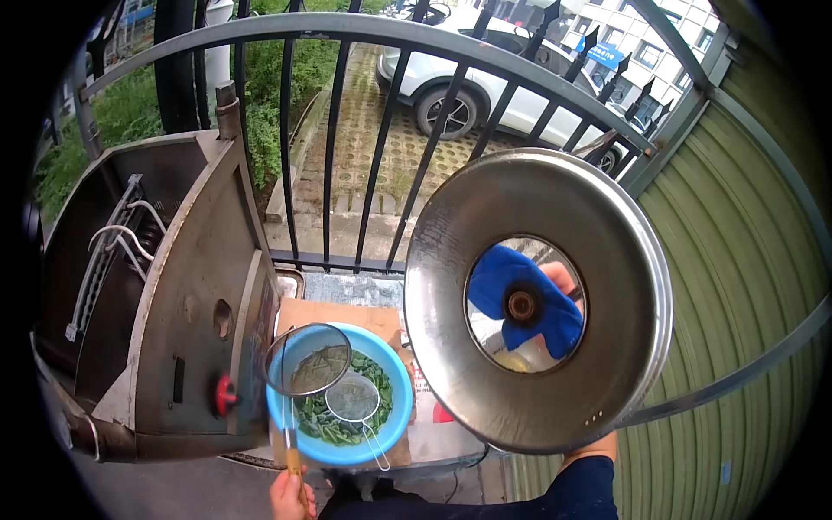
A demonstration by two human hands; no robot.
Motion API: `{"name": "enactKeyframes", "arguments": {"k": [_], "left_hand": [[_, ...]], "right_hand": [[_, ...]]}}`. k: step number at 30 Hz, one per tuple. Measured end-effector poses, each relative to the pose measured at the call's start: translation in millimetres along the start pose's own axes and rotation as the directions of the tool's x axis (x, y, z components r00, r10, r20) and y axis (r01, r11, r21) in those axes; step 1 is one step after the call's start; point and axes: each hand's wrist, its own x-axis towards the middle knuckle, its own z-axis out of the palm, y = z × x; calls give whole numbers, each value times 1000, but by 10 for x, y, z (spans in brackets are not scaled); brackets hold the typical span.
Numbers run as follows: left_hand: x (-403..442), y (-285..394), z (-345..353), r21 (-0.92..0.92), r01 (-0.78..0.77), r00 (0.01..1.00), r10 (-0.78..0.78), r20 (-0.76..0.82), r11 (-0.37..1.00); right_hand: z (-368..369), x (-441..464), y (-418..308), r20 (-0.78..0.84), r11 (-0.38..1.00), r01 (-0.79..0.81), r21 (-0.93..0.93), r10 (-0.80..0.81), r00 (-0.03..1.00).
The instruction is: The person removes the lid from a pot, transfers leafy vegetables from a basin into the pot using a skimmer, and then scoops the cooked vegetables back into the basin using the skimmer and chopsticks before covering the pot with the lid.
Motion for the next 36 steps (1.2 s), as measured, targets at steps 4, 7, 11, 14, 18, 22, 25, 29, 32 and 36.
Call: {"name": "enactKeyframes", "arguments": {"k": [4,7,11,14,18,22,25,29,32,36], "left_hand": [[91,8,53,15,-13,1000,13,-22,1000],[21,-54,2,-11,29,999,-29,-43,1000],[129,-164,-8,10,12,1000,-12,13,1000],[113,-182,18,12,-47,999,47,19,999],[125,-269,33,-5,-38,999,38,14,999],[78,-143,116,3,-39,999,39,17,999],[61,-34,155,-14,33,998,-32,56,999],[142,-94,158,-5,-4,998,4,64,1000],[55,-18,136,11,16,1000,-17,21,1000],[136,-243,40,61,-4,994,-3,106,998]], "right_hand": [[6,-145,-7,-40,1000,-10,-1,10,999],[13,-188,75,-61,1000,-20,12,21,998],[45,-189,88,-77,1000,-12,7,13,997],[73,-209,95,-86,1000,-12,12,13,996],[109,-241,55,-95,1000,-5,9,6,995],[122,-303,11,-105,1000,6,11,-5,994],[126,-398,-2,-119,1000,12,10,-10,993],[131,-468,17,-149,1000,9,3,-9,989],[152,-488,26,-184,1000,11,0,-11,983],[302,-431,-168,-218,992,94,-89,-111,970]]}}
